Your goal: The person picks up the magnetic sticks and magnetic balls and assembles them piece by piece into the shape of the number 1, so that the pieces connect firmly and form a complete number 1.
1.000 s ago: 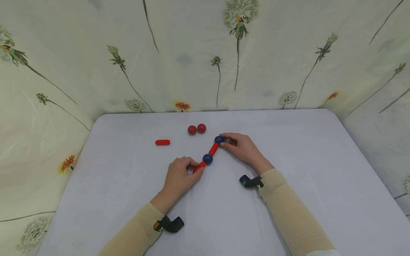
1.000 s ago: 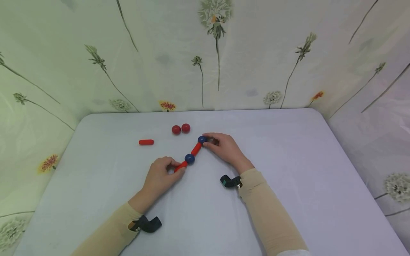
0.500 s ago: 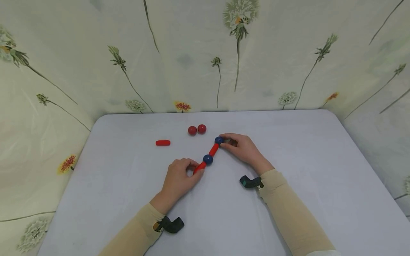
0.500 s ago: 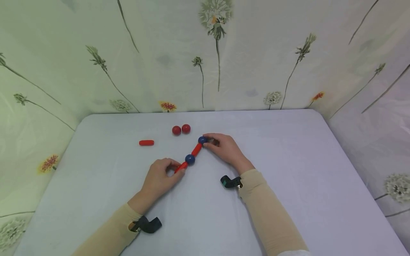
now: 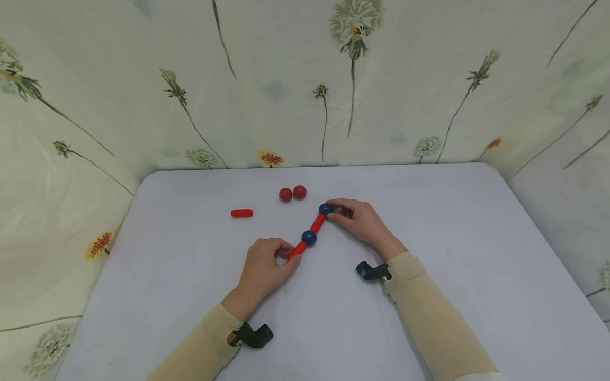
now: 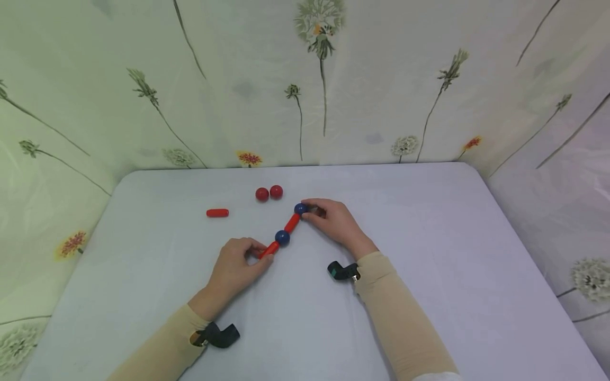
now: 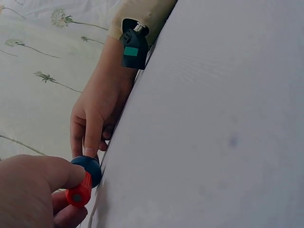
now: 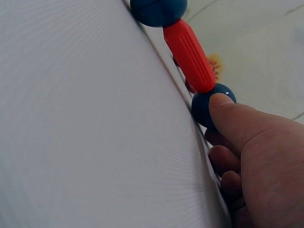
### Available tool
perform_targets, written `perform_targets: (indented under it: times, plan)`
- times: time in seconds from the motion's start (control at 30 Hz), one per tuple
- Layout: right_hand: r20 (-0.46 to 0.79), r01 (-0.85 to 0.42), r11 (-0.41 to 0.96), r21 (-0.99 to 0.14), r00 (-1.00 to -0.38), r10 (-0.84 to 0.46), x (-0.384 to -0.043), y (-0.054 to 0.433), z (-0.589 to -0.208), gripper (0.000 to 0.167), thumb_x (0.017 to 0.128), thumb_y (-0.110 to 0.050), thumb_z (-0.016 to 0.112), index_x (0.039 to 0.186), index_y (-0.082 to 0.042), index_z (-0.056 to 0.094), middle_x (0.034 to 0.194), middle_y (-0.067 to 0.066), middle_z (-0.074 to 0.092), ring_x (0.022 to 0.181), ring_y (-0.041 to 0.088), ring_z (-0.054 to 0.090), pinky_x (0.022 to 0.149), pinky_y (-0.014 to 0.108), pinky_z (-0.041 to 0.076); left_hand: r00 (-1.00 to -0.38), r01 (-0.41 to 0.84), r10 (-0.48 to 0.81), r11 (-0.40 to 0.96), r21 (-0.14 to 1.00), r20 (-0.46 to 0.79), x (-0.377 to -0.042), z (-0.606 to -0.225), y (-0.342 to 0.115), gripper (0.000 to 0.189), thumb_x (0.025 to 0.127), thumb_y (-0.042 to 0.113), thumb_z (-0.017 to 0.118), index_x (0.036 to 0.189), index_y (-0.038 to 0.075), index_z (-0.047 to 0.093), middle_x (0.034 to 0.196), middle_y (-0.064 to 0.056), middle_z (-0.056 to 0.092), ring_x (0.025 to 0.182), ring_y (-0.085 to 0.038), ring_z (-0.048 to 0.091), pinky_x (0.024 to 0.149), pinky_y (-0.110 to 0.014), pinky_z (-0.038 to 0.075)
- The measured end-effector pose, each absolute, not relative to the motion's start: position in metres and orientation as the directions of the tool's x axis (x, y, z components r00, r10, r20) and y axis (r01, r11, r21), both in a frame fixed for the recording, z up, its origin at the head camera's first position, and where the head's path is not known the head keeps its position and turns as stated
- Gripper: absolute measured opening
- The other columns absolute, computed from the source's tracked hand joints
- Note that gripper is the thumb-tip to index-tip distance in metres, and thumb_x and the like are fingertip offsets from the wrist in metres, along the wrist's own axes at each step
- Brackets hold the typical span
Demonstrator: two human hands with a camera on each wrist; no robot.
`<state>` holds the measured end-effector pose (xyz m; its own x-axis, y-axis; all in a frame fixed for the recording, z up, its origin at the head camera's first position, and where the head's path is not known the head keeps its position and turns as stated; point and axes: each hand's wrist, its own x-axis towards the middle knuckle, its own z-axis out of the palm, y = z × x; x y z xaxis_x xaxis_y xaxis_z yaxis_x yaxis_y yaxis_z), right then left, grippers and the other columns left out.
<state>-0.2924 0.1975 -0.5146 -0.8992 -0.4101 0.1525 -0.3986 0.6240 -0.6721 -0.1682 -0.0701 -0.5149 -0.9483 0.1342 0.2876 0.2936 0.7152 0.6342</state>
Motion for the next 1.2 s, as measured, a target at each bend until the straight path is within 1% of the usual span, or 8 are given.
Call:
perform_targets:
  times: [0.43, 0.83, 0.93, 1.07, 1.2]
  plan:
    - [0.163, -0.406, 0.624, -0.668, -0.897, -0.41, -0.2937, 0.1981, -0.5139, 0.039, 0.092, -0.041, 0.07, 0.128, -0.028, 0.067, 0.092, -0.01, 0.065, 0.078, 0.011, 0.056, 0.069, 0.032, 0.049, -0.958, 0.263, 0.119, 0.724, 0.637, 0.26, -0.1684, -0.5128, -0.0679, 0.019, 0.083, 0.033, 0.079, 0.092, 0.017, 0.073, 0.08, 0.01, 0.065, 0.086, -0.012, 0.051, 0.072, -0.032, 0.043]
    - [0.146, -0.403, 0.627, -0.667, -0.895, -0.421, -0.2947, 0.1974, -0.51, 0.043, 0.092, -0.045, 0.068, 0.13, -0.027, 0.065, 0.093, -0.008, 0.066, 0.079, 0.013, 0.057, 0.071, 0.033, 0.049, -0.963, 0.241, 0.092, 0.724, 0.646, 0.255, -0.1692, -0.5122, -0.0667, 0.018, 0.083, 0.033, 0.078, 0.09, 0.017, 0.072, 0.08, 0.01, 0.066, 0.085, -0.012, 0.051, 0.072, -0.033, 0.042]
    - [0.142, -0.395, 0.622, -0.676, -0.898, -0.416, -0.2951, 0.1977, -0.5108, 0.045, 0.091, -0.047, 0.068, 0.131, -0.026, 0.065, 0.096, -0.007, 0.066, 0.081, 0.013, 0.058, 0.072, 0.034, 0.05, -0.962, 0.241, 0.092, 0.723, 0.647, 0.256, -0.1697, -0.5131, -0.0666, 0.019, 0.083, 0.034, 0.078, 0.09, 0.017, 0.072, 0.08, 0.01, 0.065, 0.085, -0.012, 0.051, 0.071, -0.033, 0.042]
    - [0.136, -0.374, 0.62, -0.69, -0.908, -0.397, -0.2945, 0.1985, -0.511, 0.048, 0.09, -0.051, 0.068, 0.132, -0.026, 0.064, 0.106, -0.008, 0.067, 0.086, 0.011, 0.06, 0.077, 0.035, 0.051, -0.964, 0.237, 0.092, 0.725, 0.647, 0.249, -0.1702, -0.5143, -0.0664, 0.019, 0.083, 0.034, 0.078, 0.09, 0.017, 0.072, 0.08, 0.01, 0.065, 0.084, -0.012, 0.051, 0.072, -0.033, 0.042]
    - [0.156, -0.387, 0.621, -0.682, -0.906, -0.394, -0.2931, 0.1991, -0.5077, 0.05, 0.09, -0.051, 0.067, 0.132, -0.023, 0.064, 0.116, -0.004, 0.065, 0.091, 0.012, 0.061, 0.08, 0.036, 0.051, -0.967, 0.229, 0.093, 0.727, 0.648, 0.238, -0.1702, -0.5134, -0.0656, 0.02, 0.083, 0.034, 0.078, 0.091, 0.017, 0.072, 0.08, 0.009, 0.066, 0.085, -0.012, 0.051, 0.072, -0.033, 0.042]
